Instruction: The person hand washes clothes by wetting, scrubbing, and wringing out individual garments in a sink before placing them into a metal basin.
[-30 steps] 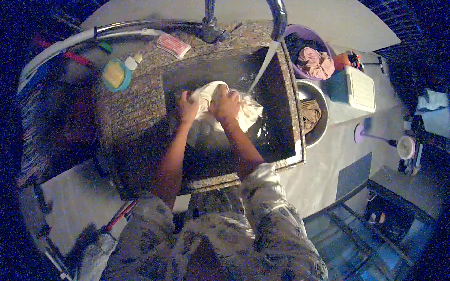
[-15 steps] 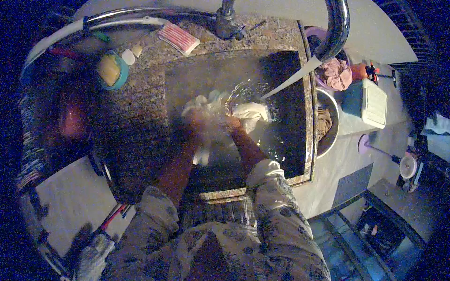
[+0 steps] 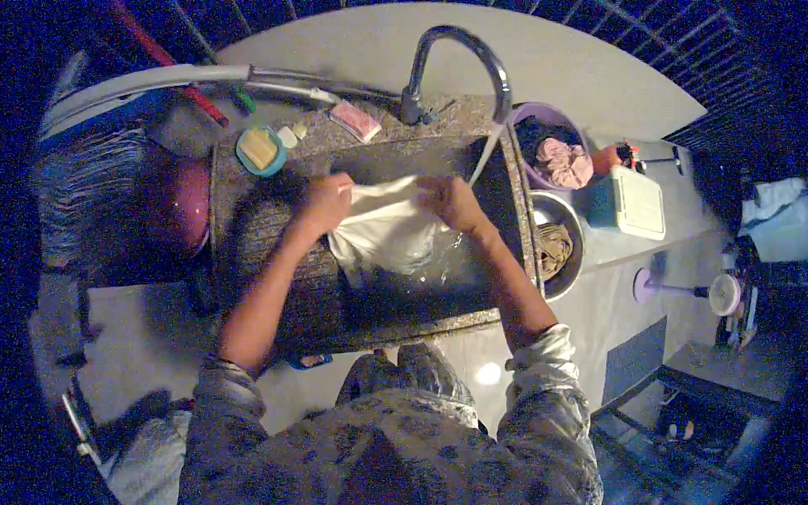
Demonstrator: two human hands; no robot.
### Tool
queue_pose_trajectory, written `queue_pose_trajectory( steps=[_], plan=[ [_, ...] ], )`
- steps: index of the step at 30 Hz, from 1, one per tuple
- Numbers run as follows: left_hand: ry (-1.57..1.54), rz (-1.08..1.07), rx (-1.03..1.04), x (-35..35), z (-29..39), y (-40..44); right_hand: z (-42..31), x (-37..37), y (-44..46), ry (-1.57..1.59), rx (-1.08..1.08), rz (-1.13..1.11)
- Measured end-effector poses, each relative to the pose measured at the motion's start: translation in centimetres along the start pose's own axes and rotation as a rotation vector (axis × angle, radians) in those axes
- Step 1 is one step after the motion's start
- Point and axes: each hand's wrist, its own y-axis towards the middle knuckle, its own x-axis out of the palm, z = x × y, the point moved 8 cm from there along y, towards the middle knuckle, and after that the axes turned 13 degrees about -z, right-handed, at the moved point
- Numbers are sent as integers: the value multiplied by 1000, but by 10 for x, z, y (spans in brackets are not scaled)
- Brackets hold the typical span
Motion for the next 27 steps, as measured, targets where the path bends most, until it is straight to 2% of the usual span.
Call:
queue_pose_trajectory(
  steps=[2,3,4,5,6,7,9,11,12,14,16,18,19,20,21,22,23,24,25,26,27],
  plan=[
    [88,88,156,-69,62,-21,-58,-38,-20,81,-86,87],
    [15,9,127,-94,82,-25,-93,-58,-35,129,-82,161],
    [-50,198,271,-127,110,-42,-127,-78,-48,181,-76,239],
    [92,110,240,-155,143,-51,-164,-100,-57,147,-159,280],
    [6,120,328,-178,163,-54,-196,-116,-69,117,-233,316],
    [139,179,360,-208,196,-73,-217,-136,-76,105,-327,376],
    [29,193,578,-253,237,-83,-274,-170,-98,32,-487,452],
    [308,321,550,-306,257,-95,-339,-189,-125,-11,-552,424],
    [11,297,537,-323,312,-150,-366,-196,-136,5,-555,383],
    [-132,181,577,-320,326,-177,-383,-197,-147,9,-573,382],
    [-212,72,552,-309,316,-171,-372,-175,-153,55,-564,183],
    [-332,-48,452,-275,285,-149,-323,-171,-141,61,-545,279],
    [-261,12,617,-267,273,-139,-304,-160,-138,96,-552,288],
    [-188,73,779,-254,254,-130,-289,-140,-138,22,-418,237],
    [-168,-38,762,-222,233,-122,-254,-122,-125,-50,-420,151],
    [-328,-139,707,-186,198,-105,-219,-107,-117,-401,-388,146],
    [-281,-187,515,-153,175,-98,-206,-82,-114,-417,-47,96],
    [-218,-260,338,-99,114,-61,-136,-63,-93,-486,-203,158],
    [-250,-211,348,-59,90,-55,-102,-36,-94,-408,-41,149],
    [-227,-258,83,-13,50,-41,-50,-4,-74,-636,-21,160],
    [-16,-41,217,27,15,-24,-22,29,-65,-754,102,191]
  ],
)
